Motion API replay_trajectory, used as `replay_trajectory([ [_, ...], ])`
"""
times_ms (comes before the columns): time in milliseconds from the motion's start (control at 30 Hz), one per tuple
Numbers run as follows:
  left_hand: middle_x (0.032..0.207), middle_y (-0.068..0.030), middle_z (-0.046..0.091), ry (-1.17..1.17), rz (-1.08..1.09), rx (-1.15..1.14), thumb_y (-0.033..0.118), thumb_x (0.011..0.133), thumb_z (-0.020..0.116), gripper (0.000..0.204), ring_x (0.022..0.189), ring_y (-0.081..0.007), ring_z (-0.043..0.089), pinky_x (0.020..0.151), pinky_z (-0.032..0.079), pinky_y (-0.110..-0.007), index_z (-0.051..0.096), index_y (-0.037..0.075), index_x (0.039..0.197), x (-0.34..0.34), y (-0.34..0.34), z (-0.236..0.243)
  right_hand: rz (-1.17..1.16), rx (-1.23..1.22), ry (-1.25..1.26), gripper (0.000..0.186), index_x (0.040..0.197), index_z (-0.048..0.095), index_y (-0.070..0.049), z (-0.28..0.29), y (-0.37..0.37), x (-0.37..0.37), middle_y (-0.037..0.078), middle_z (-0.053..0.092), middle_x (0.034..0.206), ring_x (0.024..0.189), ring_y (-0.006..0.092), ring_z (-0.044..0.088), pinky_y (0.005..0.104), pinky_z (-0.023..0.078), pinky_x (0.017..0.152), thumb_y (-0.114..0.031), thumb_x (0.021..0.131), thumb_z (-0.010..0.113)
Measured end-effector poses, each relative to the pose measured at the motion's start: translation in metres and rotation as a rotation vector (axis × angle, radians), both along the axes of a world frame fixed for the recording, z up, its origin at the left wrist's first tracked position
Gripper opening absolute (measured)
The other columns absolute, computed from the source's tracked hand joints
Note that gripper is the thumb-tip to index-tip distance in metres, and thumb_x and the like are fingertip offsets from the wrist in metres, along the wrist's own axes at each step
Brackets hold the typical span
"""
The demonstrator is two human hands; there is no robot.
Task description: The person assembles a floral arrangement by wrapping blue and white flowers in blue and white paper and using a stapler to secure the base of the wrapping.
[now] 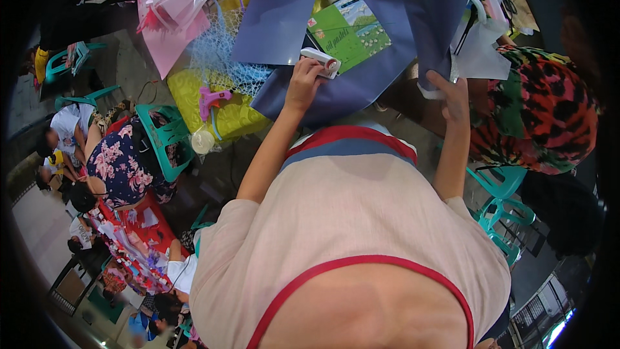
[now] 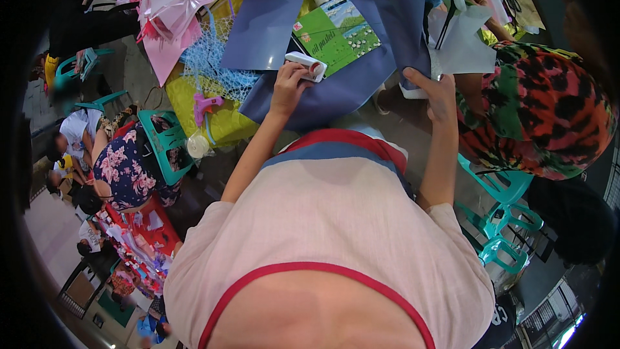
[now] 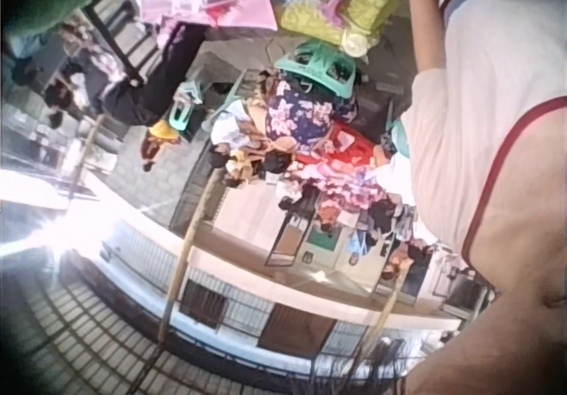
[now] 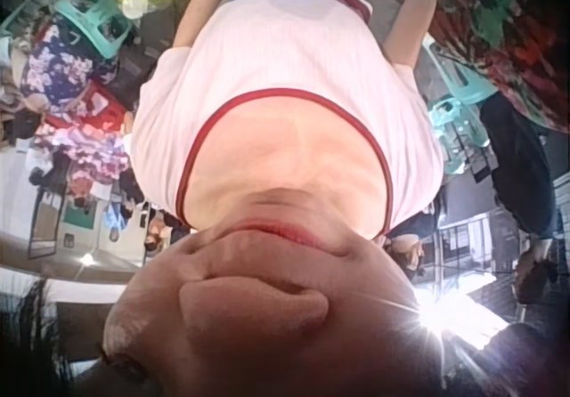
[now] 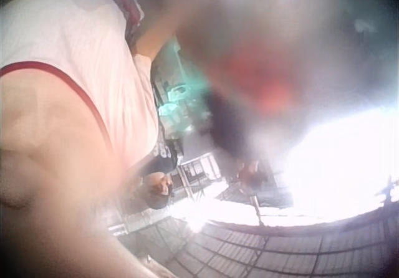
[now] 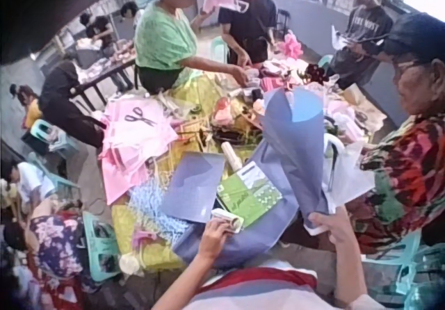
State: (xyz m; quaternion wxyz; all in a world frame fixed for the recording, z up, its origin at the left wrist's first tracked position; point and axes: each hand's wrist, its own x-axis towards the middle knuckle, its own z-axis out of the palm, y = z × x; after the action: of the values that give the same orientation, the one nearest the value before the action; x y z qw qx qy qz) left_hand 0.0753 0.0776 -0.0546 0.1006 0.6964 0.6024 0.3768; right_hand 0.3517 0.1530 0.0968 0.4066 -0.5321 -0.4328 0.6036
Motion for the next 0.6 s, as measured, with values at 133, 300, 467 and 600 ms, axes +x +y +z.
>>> replay_trajectory([
  [133, 0.091, -0.0089, 0.050, -0.226, 0.112, -0.068, 0.013, 0.063, 0.068, 0.030, 0.089, -0.0303, 0.047, 0.078, 0.040, -0.038, 0.054, 0.004, 0.088, 0.011, 0.003, 0.034, -0.023, -0.011, 0.003, 0.042, 0.097, 0.053, 0.003, 0.003, 0.001, -0.008, 0.007, 0.059, 0.085, 0.073, 0.0138, 0.057, 0.0254, 0.045, 0.067, -0.002, 0.059, 0.071],
  [300, 0.093, -0.0102, 0.051, 0.018, -0.038, -0.152, 0.013, 0.068, 0.065, 0.031, 0.085, -0.0318, 0.049, 0.074, 0.041, -0.036, 0.053, 0.005, 0.095, 0.015, 0.020, 0.038, 0.009, -0.016, 0.044, 0.041, 0.096, 0.054, 0.002, 0.003, 0.003, -0.013, 0.007, 0.059, 0.084, 0.072, 0.0142, 0.058, 0.0255, 0.046, 0.066, -0.001, 0.059, 0.071],
  [467, 0.095, -0.0116, 0.054, -0.143, -0.208, -0.369, 0.006, 0.067, 0.063, 0.035, 0.086, -0.0308, 0.051, 0.076, 0.041, -0.035, 0.052, 0.006, 0.100, -0.007, 0.029, 0.031, 0.035, -0.046, 0.062, 0.041, 0.096, 0.054, 0.002, -0.002, 0.005, -0.010, 0.007, 0.060, 0.085, 0.072, 0.0145, 0.058, 0.0258, 0.047, 0.066, 0.001, 0.058, 0.071],
  [600, 0.096, -0.0104, 0.056, -0.120, -0.255, -0.252, 0.005, 0.063, 0.066, 0.038, 0.090, -0.0280, 0.053, 0.076, 0.043, -0.034, 0.053, 0.006, 0.099, -0.018, 0.026, 0.030, 0.090, -0.036, 0.010, 0.044, 0.104, 0.051, 0.002, -0.006, 0.008, -0.007, 0.007, 0.058, 0.091, 0.079, 0.0153, 0.057, 0.0276, 0.045, 0.072, -0.003, 0.064, 0.068],
])
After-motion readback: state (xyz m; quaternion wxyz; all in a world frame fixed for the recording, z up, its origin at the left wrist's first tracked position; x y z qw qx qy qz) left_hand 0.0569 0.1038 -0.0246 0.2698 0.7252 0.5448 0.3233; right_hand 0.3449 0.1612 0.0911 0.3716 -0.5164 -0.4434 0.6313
